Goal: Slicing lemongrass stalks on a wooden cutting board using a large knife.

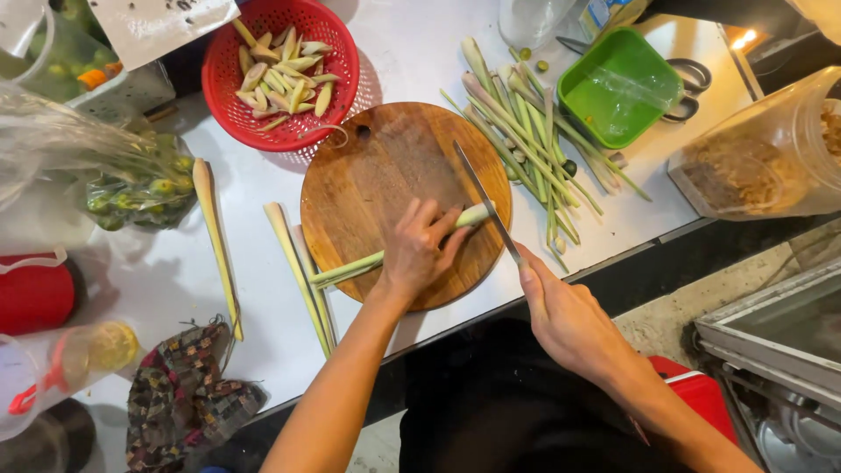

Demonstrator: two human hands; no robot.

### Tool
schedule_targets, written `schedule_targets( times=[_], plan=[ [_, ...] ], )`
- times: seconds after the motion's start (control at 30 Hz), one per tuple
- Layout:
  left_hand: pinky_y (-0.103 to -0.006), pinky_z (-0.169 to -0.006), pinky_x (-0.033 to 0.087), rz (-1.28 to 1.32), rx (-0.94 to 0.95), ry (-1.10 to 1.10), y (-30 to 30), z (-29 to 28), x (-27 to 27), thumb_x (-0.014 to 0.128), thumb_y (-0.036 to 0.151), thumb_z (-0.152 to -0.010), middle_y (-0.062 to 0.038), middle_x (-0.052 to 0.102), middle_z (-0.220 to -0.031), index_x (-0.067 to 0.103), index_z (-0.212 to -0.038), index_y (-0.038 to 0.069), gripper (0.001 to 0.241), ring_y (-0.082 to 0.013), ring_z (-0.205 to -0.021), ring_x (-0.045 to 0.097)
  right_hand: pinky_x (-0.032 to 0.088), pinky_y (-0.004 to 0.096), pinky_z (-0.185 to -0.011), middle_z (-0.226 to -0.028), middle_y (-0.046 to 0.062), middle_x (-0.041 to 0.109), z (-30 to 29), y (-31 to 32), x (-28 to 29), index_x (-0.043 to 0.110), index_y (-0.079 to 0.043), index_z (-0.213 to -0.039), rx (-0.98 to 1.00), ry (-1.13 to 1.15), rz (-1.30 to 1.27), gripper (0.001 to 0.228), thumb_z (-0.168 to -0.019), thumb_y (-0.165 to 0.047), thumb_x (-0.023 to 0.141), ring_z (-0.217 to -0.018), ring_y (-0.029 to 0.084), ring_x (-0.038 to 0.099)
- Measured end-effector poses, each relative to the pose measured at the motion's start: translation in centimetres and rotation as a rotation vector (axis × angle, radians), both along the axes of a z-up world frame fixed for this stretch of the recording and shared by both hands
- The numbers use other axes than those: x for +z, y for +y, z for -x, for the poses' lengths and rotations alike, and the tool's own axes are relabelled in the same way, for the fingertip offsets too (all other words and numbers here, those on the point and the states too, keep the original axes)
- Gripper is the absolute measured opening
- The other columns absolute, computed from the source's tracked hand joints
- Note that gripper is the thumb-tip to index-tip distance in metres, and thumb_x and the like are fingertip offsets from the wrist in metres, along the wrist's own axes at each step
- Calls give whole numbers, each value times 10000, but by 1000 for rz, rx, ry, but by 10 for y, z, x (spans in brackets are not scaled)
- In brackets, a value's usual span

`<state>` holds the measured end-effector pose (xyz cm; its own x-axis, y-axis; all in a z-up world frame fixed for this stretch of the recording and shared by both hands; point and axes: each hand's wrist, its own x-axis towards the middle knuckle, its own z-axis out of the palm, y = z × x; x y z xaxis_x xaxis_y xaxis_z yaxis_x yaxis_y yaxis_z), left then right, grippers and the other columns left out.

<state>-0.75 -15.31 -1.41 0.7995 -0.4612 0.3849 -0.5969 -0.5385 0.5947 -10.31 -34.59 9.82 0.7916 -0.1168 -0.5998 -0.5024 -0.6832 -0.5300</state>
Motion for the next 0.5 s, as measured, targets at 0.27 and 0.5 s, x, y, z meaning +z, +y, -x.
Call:
schedule_targets(
  times=[0.27, 0.5],
  plan=[
    [-392, -754, 522, -56, 13, -66, -3, -8, 10, 763, 166, -910, -120, 573, -920, 705, -1163, -38, 330, -304, -902, 579, 505, 541, -961, -1122, 315, 695, -21, -5, -22, 413, -190, -1542, 60, -59, -11, 549, -1054, -418, 306, -1052, 527, 649],
    [-392, -654, 489, 1, 93, -74, -4, 8, 2, 821, 190, -852, -87, 587, -827, 764, -1051, 63, 243, -280, -796, 590, 501, 535, -975, -1133, 316, 696, -2, -5, -16, 435, -165, -1525, 63, -158, -49, 566, -1037, -414, 295, -1075, 513, 646]
  ],
)
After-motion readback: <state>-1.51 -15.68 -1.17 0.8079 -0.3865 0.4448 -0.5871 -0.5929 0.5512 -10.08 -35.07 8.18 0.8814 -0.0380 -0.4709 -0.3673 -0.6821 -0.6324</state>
